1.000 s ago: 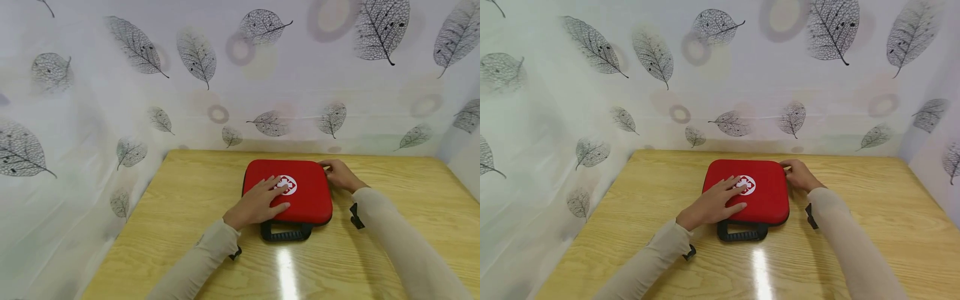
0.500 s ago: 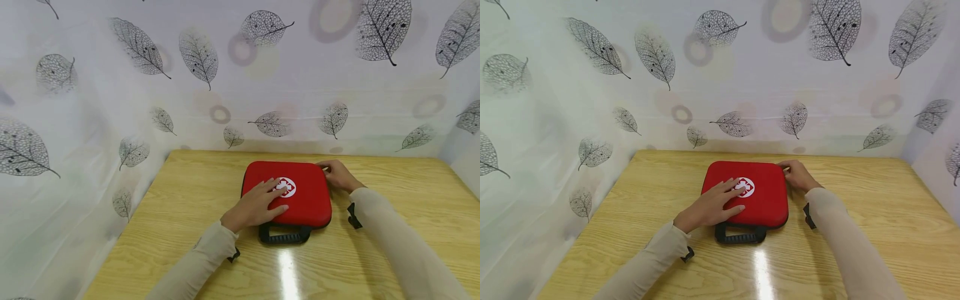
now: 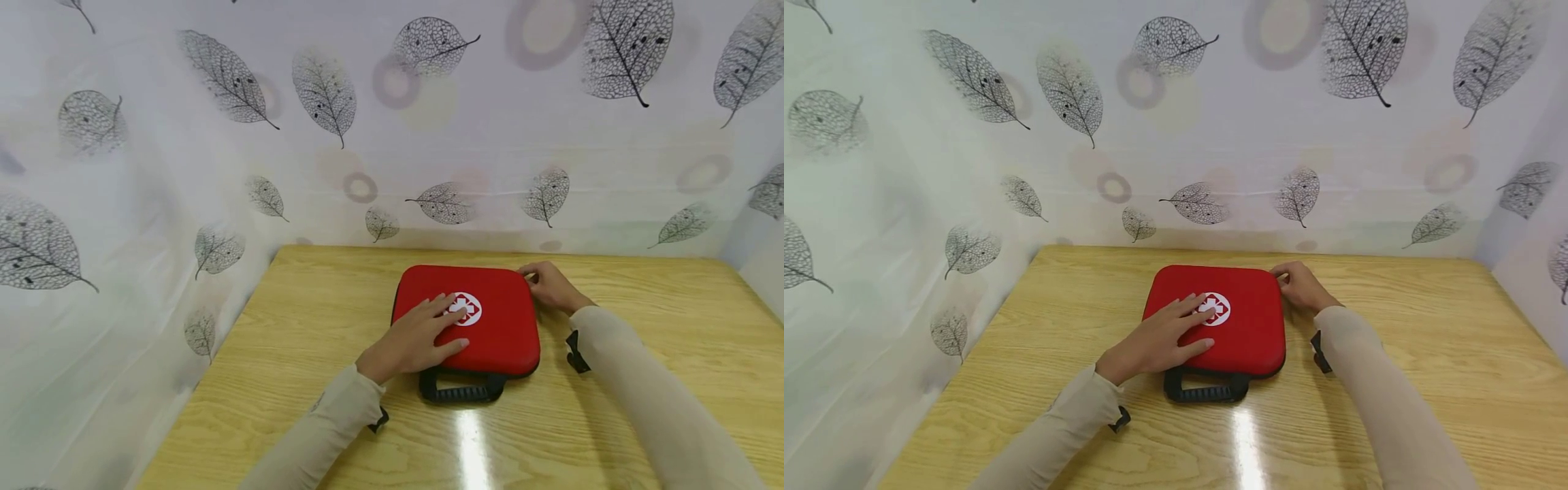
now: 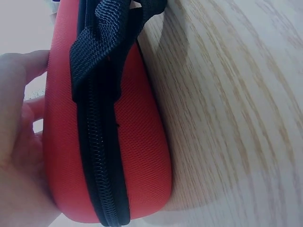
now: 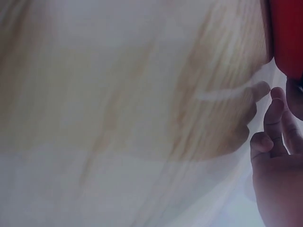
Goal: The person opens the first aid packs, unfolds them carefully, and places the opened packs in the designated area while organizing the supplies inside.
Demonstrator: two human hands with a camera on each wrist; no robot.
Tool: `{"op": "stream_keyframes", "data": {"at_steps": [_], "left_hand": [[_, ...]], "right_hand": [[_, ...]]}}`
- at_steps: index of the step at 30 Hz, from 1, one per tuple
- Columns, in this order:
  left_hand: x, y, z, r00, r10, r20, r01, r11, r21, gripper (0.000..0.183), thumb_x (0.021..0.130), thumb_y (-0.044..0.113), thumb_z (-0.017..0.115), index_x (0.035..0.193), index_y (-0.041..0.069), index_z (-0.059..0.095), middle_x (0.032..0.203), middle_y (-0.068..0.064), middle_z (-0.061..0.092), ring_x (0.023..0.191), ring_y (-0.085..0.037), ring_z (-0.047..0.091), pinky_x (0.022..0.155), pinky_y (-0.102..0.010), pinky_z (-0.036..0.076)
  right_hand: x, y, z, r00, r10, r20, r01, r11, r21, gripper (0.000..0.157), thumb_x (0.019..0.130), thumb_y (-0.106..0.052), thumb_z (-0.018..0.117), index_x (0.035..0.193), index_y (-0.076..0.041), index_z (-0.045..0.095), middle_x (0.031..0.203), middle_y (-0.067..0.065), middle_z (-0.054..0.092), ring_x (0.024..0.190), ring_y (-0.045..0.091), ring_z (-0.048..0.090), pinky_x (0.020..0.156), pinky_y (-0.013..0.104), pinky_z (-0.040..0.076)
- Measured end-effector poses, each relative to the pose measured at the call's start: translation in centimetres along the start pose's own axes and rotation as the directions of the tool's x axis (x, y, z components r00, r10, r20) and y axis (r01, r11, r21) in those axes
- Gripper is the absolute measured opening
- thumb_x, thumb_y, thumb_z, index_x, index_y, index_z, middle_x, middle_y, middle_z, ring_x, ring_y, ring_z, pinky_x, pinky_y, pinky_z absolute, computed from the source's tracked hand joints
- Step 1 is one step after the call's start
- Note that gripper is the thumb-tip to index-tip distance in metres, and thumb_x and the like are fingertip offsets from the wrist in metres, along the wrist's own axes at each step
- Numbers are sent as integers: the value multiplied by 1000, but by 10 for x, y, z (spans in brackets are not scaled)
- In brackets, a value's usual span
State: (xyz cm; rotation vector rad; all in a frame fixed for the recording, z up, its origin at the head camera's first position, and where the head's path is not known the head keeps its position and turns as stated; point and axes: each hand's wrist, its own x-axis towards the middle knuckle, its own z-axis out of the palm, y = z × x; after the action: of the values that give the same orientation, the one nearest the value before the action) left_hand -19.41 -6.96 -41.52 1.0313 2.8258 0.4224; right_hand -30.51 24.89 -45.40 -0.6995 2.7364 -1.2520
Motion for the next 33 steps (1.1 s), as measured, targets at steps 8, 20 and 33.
{"op": "stream_keyframes", "data": {"at_steps": [8, 20, 33], "left_hand": [[0, -1, 1, 1000, 5, -15, -5, 1000, 7, 64, 101, 55, 50, 156, 23, 42, 167, -3, 24, 154, -21, 19, 124, -32, 12], [0, -1, 2, 1000, -6, -4, 6, 1000, 17, 66, 101, 58, 49, 157, 25, 39, 167, -2, 23, 154, -20, 18, 124, -33, 13], [0, 4, 7, 998, -58, 14, 57, 997, 54, 84, 94, 74, 45, 160, 26, 31, 168, -2, 20, 155, -20, 15, 124, -34, 13]], "right_hand": [[3, 1, -2, 999, 3, 33, -3, 1000, 0, 26, 93, 9, 57, 116, 13, 68, 112, 28, 69, 86, 22, 68, 73, 23, 53], [6, 5, -4, 999, 7, 53, -5, 1000, -26, 23, 93, 10, 54, 108, 10, 72, 107, 24, 70, 85, 22, 68, 75, 29, 53], [-2, -3, -11, 997, -8, -73, -8, 978, -210, 17, 93, 8, 60, 98, 8, 76, 97, 23, 73, 90, 38, 68, 78, 51, 56]]}}
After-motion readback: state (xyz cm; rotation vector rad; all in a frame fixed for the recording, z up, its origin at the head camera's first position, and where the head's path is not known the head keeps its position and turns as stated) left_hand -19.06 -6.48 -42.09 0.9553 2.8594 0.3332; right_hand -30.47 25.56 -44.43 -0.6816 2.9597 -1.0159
